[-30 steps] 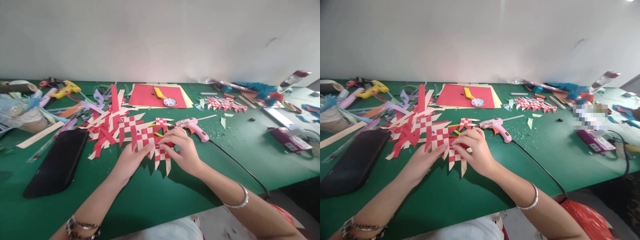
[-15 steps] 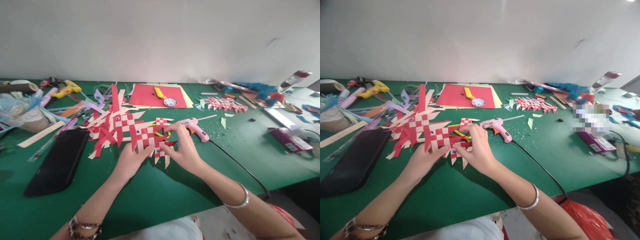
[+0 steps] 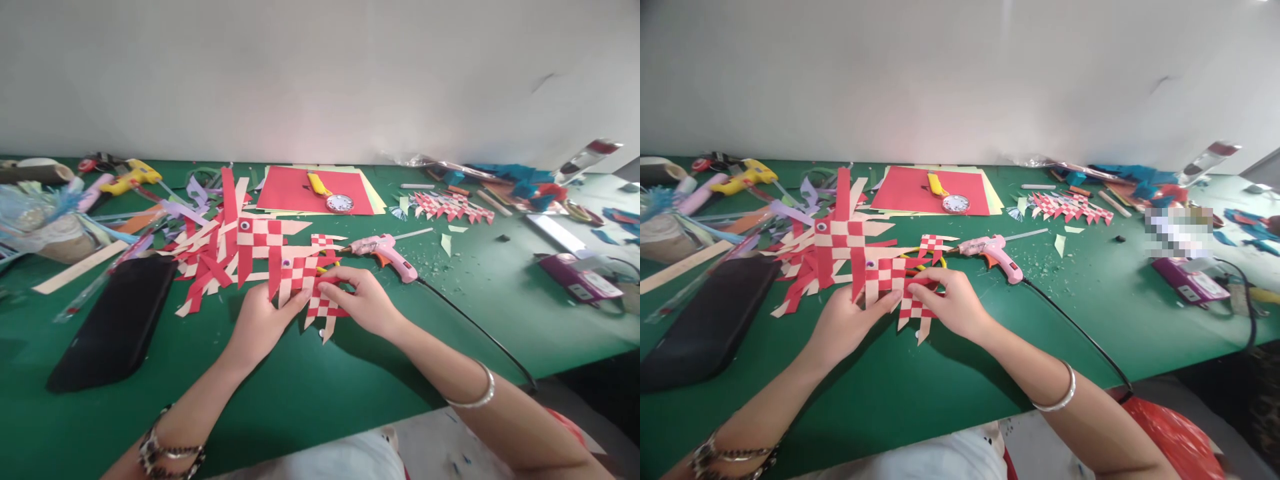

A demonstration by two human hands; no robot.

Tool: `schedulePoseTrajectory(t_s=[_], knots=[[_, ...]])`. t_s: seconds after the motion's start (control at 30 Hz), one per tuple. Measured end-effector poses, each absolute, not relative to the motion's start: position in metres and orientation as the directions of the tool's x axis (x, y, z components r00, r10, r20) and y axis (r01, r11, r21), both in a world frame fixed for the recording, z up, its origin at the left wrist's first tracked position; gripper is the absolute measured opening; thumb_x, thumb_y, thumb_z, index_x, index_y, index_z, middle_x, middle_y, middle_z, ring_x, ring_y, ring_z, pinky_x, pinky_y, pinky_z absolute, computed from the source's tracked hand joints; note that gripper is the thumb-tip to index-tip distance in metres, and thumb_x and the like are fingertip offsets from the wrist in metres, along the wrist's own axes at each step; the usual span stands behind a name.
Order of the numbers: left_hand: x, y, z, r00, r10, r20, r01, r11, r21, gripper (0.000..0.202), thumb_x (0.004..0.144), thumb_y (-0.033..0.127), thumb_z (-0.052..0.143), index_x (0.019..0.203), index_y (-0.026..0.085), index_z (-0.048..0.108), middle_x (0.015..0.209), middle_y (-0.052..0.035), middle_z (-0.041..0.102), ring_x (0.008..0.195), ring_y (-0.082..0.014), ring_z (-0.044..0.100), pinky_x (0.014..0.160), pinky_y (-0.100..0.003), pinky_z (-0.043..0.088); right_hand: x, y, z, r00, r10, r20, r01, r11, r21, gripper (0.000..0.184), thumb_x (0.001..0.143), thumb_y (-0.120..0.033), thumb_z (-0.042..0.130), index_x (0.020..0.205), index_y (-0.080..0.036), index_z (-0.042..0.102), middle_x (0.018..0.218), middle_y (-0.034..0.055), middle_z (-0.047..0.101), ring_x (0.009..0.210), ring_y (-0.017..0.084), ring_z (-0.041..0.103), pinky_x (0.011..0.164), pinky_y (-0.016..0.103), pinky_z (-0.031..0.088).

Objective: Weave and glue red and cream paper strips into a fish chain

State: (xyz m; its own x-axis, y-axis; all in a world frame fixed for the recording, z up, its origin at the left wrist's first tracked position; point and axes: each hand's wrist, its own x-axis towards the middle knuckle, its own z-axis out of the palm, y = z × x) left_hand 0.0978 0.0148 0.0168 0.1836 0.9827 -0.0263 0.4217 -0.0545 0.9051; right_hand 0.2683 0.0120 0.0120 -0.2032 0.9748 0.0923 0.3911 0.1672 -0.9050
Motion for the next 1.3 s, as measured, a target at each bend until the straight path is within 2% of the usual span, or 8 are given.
schedulePoseTrajectory(t_s=[0.13, 0.3, 0.6, 0.83, 0.97, 1.07, 1.23, 1.3], knots=[[0.098, 0.015, 0.019, 0.175, 0.983, -0.048, 0.418, -0.030, 0.908, 0.035, 0.072, 0.039, 0.060, 0.050, 0.020, 0.041, 0.051, 0.0043, 0.049, 0.055, -0.0133, 0.051, 0.050, -0.023, 0.036, 0.268, 0.011, 0.011, -0.201, 0.974, 0.104, 0.379, 0.175, -0.909, 0.012, 0.080, -0.027, 0.056, 0.081, -0.017, 0.063, 0.081, 0.0012, 0.066, 0.071, 0.013, 0.058, 0.064, 0.023, 0.045], [0.100, 0.014, 0.020, 0.171, 0.985, -0.031, 0.413, -0.043, 0.910, 0.033, 0.071, 0.039, 0.061, 0.050, 0.021, 0.042, 0.056, 0.0025, 0.055, 0.061, -0.0165, 0.055, 0.053, -0.024, 0.039, 0.267, 0.011, 0.009, -0.199, 0.972, 0.124, 0.406, 0.197, -0.892, 0.010, 0.077, -0.026, 0.060, 0.077, -0.017, 0.064, 0.079, 0.0017, 0.068, 0.073, 0.015, 0.060, 0.066, 0.025, 0.046], [0.099, 0.015, 0.021, 0.155, 0.988, -0.008, 0.449, -0.063, 0.891, 0.046, 0.072, 0.041, 0.059, 0.048, 0.022, 0.025, 0.044, 0.0065, 0.032, 0.052, -0.0129, 0.046, 0.053, -0.024, 0.037, 0.268, 0.013, 0.009, -0.236, 0.957, 0.169, 0.362, 0.248, -0.899, 0.014, 0.080, -0.028, 0.057, 0.077, -0.017, 0.065, 0.082, 0.0023, 0.067, 0.074, 0.015, 0.060, 0.069, 0.026, 0.045], [0.098, 0.017, 0.021, 0.176, 0.984, -0.006, 0.453, -0.076, 0.888, 0.038, 0.071, 0.043, 0.060, 0.051, 0.022, 0.035, 0.046, 0.0066, 0.035, 0.051, -0.0122, 0.043, 0.049, -0.023, 0.033, 0.270, 0.015, 0.010, -0.258, 0.946, 0.197, 0.412, 0.293, -0.863, 0.019, 0.084, -0.027, 0.050, 0.073, -0.016, 0.061, 0.071, 0.0006, 0.062, 0.066, 0.012, 0.053, 0.062, 0.023, 0.042], [0.098, 0.021, 0.021, 0.172, 0.984, 0.054, 0.481, -0.131, 0.867, 0.042, 0.070, 0.041, 0.060, 0.049, 0.021, 0.029, 0.046, 0.0075, 0.028, 0.047, -0.0098, 0.035, 0.047, -0.022, 0.029, 0.267, 0.017, 0.012, -0.253, 0.943, 0.215, 0.439, 0.309, -0.843, 0.021, 0.084, -0.029, 0.050, 0.075, -0.015, 0.063, 0.071, 0.0019, 0.062, 0.065, 0.012, 0.053, 0.061, 0.023, 0.041], [0.094, 0.023, 0.023, 0.155, 0.983, 0.101, 0.483, -0.164, 0.860, 0.041, 0.071, 0.041, 0.058, 0.048, 0.021, 0.030, 0.047, 0.0068, 0.029, 0.048, -0.0099, 0.035, 0.047, -0.023, 0.029, 0.265, 0.018, 0.015, -0.251, 0.937, 0.242, 0.449, 0.334, -0.829, 0.020, 0.081, -0.031, 0.054, 0.082, -0.015, 0.065, 0.078, 0.0037, 0.065, 0.069, 0.014, 0.055, 0.064, 0.025, 0.043], [0.090, 0.027, 0.030, 0.097, 0.991, 0.093, 0.456, -0.127, 0.881, 0.050, 0.067, 0.046, 0.060, 0.046, 0.022, 0.021, 0.044, 0.0076, 0.023, 0.044, -0.0094, 0.030, 0.047, -0.024, 0.027, 0.264, 0.020, 0.026, -0.234, 0.934, 0.270, 0.411, 0.347, -0.843, 0.019, 0.081, -0.028, 0.053, 0.088, -0.015, 0.065, 0.083, 0.0038, 0.066, 0.073, 0.014, 0.056, 0.066, 0.026, 0.043], [0.090, 0.026, 0.036, 0.106, 0.992, 0.071, 0.423, -0.109, 0.899, 0.051, 0.066, 0.048, 0.061, 0.047, 0.022, 0.022, 0.044, 0.0073, 0.026, 0.045, -0.0102, 0.033, 0.048, -0.024, 0.028, 0.266, 0.021, 0.034, -0.243, 0.935, 0.260, 0.394, 0.340, -0.854, 0.017, 0.081, -0.027, 0.053, 0.084, -0.015, 0.064, 0.080, 0.0028, 0.064, 0.072, 0.013, 0.055, 0.064, 0.024, 0.043]])
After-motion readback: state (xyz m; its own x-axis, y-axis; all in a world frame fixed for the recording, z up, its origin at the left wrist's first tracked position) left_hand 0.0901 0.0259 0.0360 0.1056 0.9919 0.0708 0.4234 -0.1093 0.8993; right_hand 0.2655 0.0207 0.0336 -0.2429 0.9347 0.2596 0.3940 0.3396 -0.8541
